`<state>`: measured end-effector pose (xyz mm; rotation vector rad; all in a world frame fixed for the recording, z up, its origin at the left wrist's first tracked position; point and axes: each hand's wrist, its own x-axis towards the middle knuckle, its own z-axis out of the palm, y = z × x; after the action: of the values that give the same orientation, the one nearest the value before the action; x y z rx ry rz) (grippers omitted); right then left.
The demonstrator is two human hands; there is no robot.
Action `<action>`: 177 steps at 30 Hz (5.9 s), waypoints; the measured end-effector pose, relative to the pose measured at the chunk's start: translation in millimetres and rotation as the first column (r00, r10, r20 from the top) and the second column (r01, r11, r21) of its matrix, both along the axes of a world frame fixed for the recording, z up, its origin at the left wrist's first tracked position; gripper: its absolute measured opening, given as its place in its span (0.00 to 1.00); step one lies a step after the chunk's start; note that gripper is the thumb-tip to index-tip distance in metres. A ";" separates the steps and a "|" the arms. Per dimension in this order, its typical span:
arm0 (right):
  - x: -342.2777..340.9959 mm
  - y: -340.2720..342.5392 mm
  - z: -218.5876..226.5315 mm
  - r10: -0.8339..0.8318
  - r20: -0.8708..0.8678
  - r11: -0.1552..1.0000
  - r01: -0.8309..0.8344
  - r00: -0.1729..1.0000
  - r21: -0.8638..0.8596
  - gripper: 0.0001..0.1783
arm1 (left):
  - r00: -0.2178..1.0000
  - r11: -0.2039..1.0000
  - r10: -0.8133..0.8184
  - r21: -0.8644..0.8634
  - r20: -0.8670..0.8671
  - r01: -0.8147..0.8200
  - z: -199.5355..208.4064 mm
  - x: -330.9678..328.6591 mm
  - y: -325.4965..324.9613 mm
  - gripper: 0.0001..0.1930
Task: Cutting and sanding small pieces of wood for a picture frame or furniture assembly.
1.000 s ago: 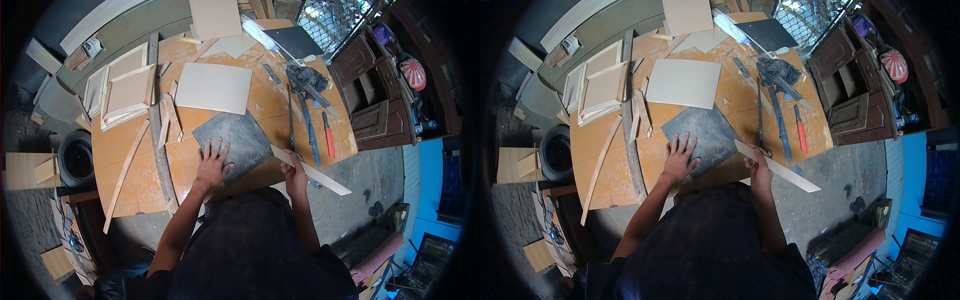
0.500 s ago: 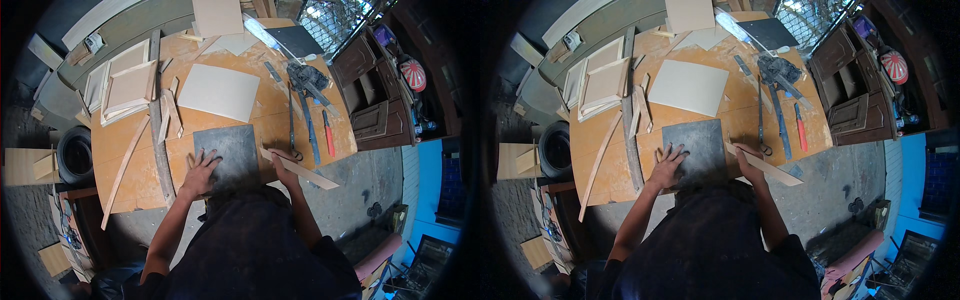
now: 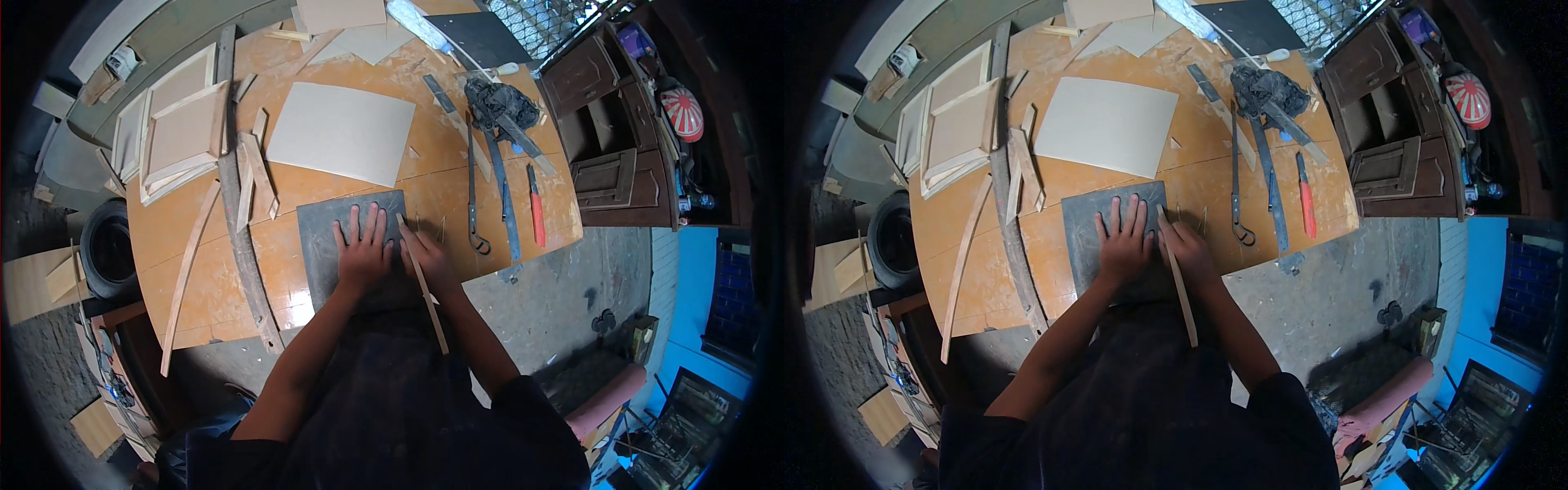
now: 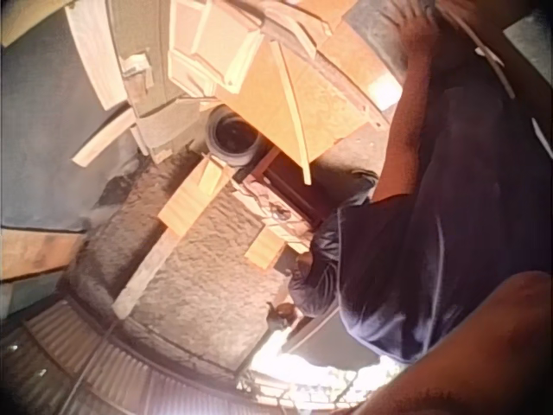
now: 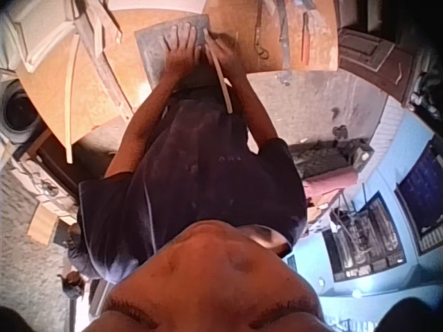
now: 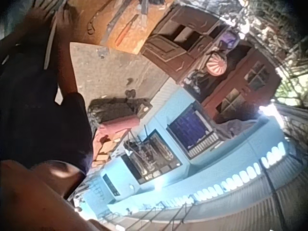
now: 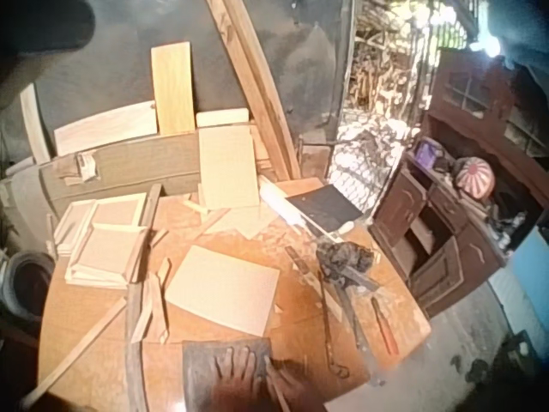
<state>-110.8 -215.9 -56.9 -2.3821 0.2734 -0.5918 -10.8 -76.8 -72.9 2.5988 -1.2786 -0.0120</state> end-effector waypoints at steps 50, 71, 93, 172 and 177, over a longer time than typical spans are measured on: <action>17.7 13.9 6.5 -0.055 -0.049 0.998 0.055 0.997 0.005 0.20 | 0.996 0.993 0.032 0.114 -0.089 -0.022 8.2 3.1 1.1 0.34; 22.8 5.4 -2.7 -0.016 -0.004 0.997 0.015 1.000 -0.077 0.25 | 0.999 0.997 0.013 0.077 -0.052 -0.009 6.5 1.3 -0.4 0.34; 1.2 17.6 -8.3 0.029 -0.062 0.998 -0.032 0.998 -0.046 0.22 | 0.998 0.997 0.025 0.076 -0.062 -0.020 8.7 2.2 2.5 0.34; -32.5 -6.8 29.1 -0.036 -0.508 0.992 -0.031 0.861 -0.121 0.28 | 0.989 0.991 0.137 0.011 -0.055 -0.137 10.9 -4.7 30.5 0.34; -28.8 -4.7 20.1 -0.096 -0.406 0.990 0.046 0.909 -0.131 0.27 | 0.991 0.992 0.130 -0.001 -0.027 -0.130 13.8 -2.6 30.6 0.34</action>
<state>-139.6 -220.6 -36.8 -2.6069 0.5234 -0.1298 -13.4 -46.2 -59.0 2.6651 -1.0974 -0.0224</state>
